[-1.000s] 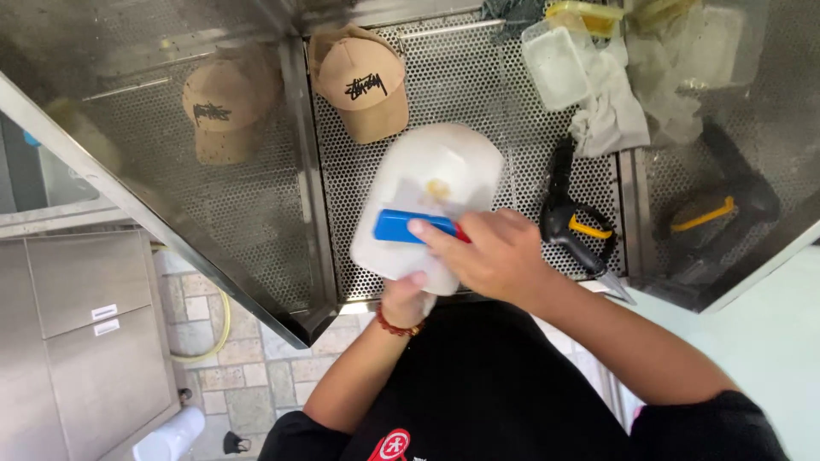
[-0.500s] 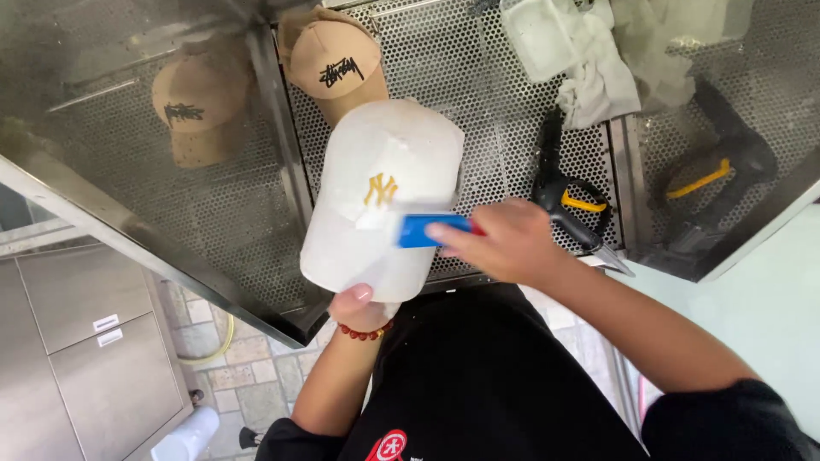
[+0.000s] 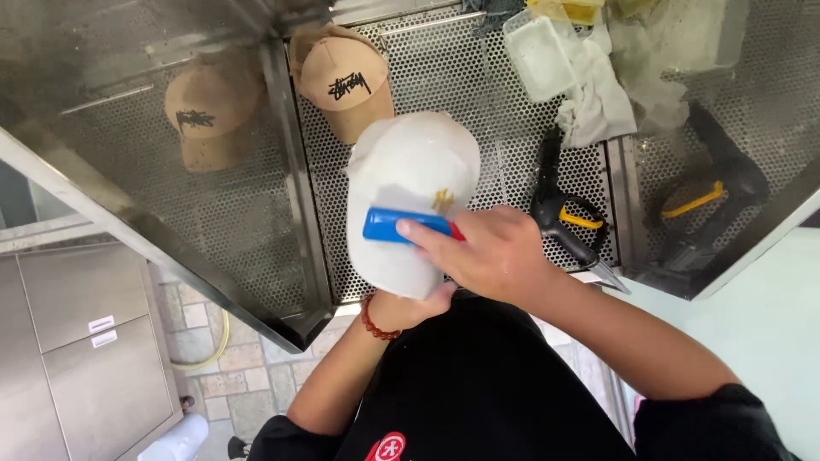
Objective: Cleaning a white baseball cap with a brush at a specialized cleaning station.
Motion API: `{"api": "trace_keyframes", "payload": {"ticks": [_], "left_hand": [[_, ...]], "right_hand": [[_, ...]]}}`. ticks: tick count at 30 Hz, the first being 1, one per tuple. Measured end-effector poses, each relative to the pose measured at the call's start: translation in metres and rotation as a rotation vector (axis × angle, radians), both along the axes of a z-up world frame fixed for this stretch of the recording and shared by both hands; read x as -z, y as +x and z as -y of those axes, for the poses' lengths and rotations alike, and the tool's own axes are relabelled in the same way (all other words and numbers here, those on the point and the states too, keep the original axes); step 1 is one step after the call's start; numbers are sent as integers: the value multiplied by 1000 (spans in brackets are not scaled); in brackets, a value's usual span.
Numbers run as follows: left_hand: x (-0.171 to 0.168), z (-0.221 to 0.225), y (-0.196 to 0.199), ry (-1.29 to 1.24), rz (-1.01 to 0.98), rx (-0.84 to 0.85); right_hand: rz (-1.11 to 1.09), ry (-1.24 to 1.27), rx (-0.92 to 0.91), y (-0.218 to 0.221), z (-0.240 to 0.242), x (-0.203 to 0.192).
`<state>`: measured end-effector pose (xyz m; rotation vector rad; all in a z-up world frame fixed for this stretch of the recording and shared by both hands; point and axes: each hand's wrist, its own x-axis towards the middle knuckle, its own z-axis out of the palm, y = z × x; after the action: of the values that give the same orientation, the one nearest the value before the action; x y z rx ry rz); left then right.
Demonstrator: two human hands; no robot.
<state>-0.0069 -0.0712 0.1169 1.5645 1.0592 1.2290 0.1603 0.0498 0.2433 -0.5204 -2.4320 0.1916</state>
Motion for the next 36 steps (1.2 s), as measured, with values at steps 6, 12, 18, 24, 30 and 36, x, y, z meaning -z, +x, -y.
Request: {"api": "trace_keyframes", "payload": {"ticks": [6, 12, 18, 24, 30, 36], "left_hand": [[-20, -27, -4, 68, -307, -223], [-27, -36, 7, 179, -430, -291], [-31, -33, 7, 76, -472, -365], [-33, -34, 7, 229, -446, -281], [28, -5, -4, -463, -204, -301], [43, 0, -4, -122, 67, -300]], "right_hand": [[36, -56, 95, 28, 16, 48], [-37, -70, 113, -17, 6, 19], [30, -73, 165, 11, 26, 53], [57, -77, 199, -20, 17, 32], [157, -260, 209, 50, 56, 126], [193, -297, 264, 68, 35, 149]]}}
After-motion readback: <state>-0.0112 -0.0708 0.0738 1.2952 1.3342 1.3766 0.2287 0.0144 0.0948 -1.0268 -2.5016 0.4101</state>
